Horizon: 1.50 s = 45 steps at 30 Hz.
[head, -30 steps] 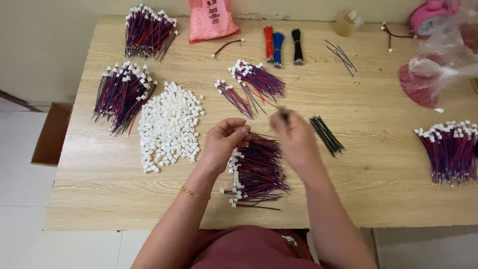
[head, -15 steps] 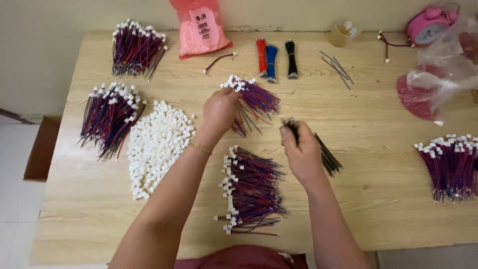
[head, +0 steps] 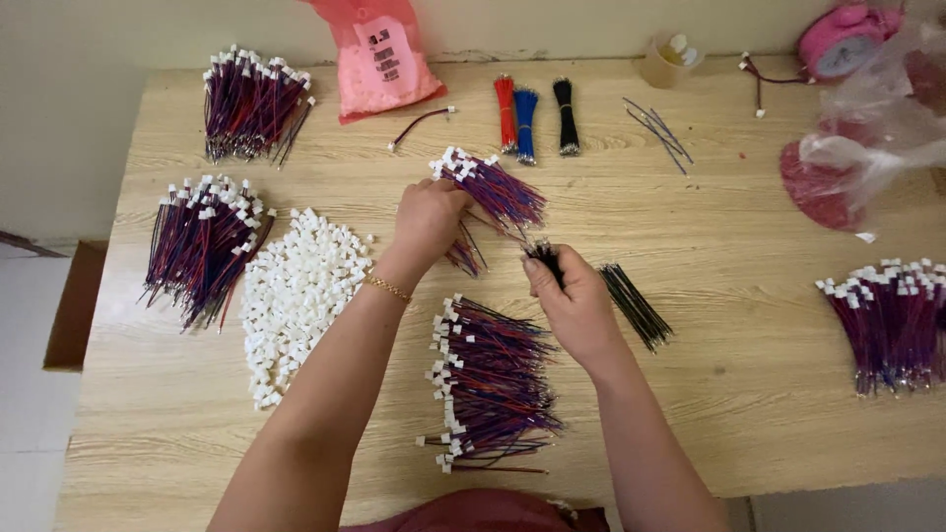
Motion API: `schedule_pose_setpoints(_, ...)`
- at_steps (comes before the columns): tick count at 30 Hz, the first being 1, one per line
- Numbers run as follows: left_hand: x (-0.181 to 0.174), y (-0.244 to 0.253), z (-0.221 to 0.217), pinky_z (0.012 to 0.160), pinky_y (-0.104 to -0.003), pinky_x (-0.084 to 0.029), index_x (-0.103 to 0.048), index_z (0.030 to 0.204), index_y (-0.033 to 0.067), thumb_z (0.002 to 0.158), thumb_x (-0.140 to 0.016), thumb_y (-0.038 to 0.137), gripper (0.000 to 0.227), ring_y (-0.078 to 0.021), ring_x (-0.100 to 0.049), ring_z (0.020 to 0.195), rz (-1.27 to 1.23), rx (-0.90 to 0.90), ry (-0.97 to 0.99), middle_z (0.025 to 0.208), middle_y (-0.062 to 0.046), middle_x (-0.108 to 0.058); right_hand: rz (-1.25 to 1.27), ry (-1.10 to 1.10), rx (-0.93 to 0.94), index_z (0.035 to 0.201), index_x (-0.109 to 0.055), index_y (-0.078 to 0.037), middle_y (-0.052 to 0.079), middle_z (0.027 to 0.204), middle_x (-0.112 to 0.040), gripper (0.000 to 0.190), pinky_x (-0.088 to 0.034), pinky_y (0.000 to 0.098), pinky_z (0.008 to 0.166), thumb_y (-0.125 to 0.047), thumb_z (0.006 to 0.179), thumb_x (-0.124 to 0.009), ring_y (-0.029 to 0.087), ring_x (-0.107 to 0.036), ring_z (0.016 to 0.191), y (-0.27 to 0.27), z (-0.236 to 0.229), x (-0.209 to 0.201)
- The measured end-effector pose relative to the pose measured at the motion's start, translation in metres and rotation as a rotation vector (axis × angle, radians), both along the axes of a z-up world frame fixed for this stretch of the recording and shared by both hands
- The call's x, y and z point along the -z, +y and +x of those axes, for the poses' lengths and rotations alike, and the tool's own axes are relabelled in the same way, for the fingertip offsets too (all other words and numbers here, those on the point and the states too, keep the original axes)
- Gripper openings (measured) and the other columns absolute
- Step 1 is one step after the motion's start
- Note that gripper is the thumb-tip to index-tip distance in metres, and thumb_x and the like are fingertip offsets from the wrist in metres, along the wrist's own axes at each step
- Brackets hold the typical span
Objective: The person assembles wire harnesses by inserting small white plastic connectors onto the ends of thin, colored wires. They pick up individual wires from a pile on the table, slide the connectors onto the wire ends, and place the finished pieces into a growing stack. The process is repeated continuously throughout the video.
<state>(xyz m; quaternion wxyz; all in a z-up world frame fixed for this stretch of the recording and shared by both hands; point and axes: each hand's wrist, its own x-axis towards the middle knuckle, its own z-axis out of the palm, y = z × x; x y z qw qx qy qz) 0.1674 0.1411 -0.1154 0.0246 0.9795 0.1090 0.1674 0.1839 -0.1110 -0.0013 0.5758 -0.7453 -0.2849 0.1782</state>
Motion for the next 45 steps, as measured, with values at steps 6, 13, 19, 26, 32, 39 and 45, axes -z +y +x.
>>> schedule_pose_setpoints(6, -0.067, -0.036, -0.035, 0.068, -0.040, -0.057, -0.073, 0.092, 0.0191, 0.089, -0.063, 0.019, 0.010, -0.0320, -0.067, 0.081, -0.404, -0.047, -0.230, 0.095, -0.006, -0.063, -0.007, 0.009, -0.001, 0.078, -0.063, -0.007, 0.006, 0.057, -0.058, 0.023, -0.046, 0.0279, 0.055, -0.021, 0.097, -0.062, 0.013, -0.051, 0.054, -0.004, -0.015, -0.021)
schedule_pose_setpoints(13, -0.141, -0.089, -0.114, 0.071, -0.036, -0.056, -0.074, 0.098, 0.0108, 0.087, -0.066, 0.006, 0.014, -0.0331, -0.067, 0.084, -0.887, 0.108, -0.370, 0.090, -0.014, -0.061, 0.052, -0.027, -0.090, 0.080, -0.062, -0.007, 0.005, 0.061, -0.057, 0.021, -0.046, 0.0275, 0.059, -0.019, 0.097, -0.061, 0.013, -0.050, 0.059, -0.003, -0.044, -0.048)
schedule_pose_setpoints(19, -0.143, -0.117, -0.139, 0.076, -0.031, -0.055, -0.075, 0.098, 0.0060, 0.085, -0.072, 0.008, 0.014, -0.0195, -0.066, 0.086, -1.322, 0.158, -0.461, 0.090, -0.013, -0.065, -0.042, -0.085, -0.111, 0.082, -0.064, -0.006, 0.010, 0.062, -0.063, 0.023, -0.049, 0.0332, 0.063, -0.023, 0.096, -0.062, 0.017, -0.054, 0.061, -0.008, -0.067, -0.063)
schedule_pose_setpoints(26, -0.137, -0.127, -0.150, 0.072, -0.029, -0.055, -0.074, 0.096, 0.0016, 0.085, -0.073, 0.007, 0.012, -0.0138, -0.064, 0.082, -1.445, 0.133, -0.501, 0.087, -0.011, -0.065, 0.005, -0.065, -0.116, 0.083, -0.065, -0.007, 0.008, 0.063, -0.063, 0.024, -0.049, 0.0319, 0.065, -0.025, 0.098, -0.059, 0.016, -0.055, 0.063, -0.016, -0.076, -0.064)
schedule_pose_setpoints(32, -0.140, -0.132, -0.157, 0.073, -0.027, -0.056, -0.072, 0.100, 0.0000, 0.085, -0.073, 0.003, 0.016, -0.0119, -0.064, 0.084, -1.527, 0.119, -0.539, 0.090, -0.009, -0.066, 0.043, -0.089, -0.095, 0.089, -0.068, -0.005, 0.006, 0.070, -0.067, 0.013, -0.050, 0.0294, 0.066, -0.017, 0.093, -0.066, 0.013, -0.056, 0.068, -0.018, -0.086, -0.072)
schedule_pose_setpoints(39, -0.110, -0.126, -0.153, 0.076, -0.031, -0.061, -0.067, 0.114, -0.0033, 0.092, -0.060, -0.001, 0.023, -0.0145, -0.067, 0.085, -1.789, 0.124, -0.558, 0.096, -0.011, -0.069, 0.001, -0.382, -0.051, 0.088, -0.068, -0.004, 0.015, 0.069, -0.066, 0.012, -0.052, 0.0346, 0.062, -0.015, 0.091, -0.066, 0.023, -0.066, 0.066, -0.021, -0.091, -0.084)
schedule_pose_setpoints(45, -0.112, -0.132, -0.155, 0.075, -0.028, -0.062, -0.063, 0.115, -0.0082, 0.091, -0.058, -0.003, 0.025, -0.0178, -0.070, 0.083, -2.070, 0.152, -0.593, 0.097, -0.014, -0.067, -0.026, -0.516, -0.065, 0.087, -0.070, -0.005, 0.015, 0.070, -0.065, 0.010, -0.052, 0.0373, 0.061, -0.016, 0.088, -0.070, 0.031, -0.067, 0.069, -0.018, -0.092, -0.081)
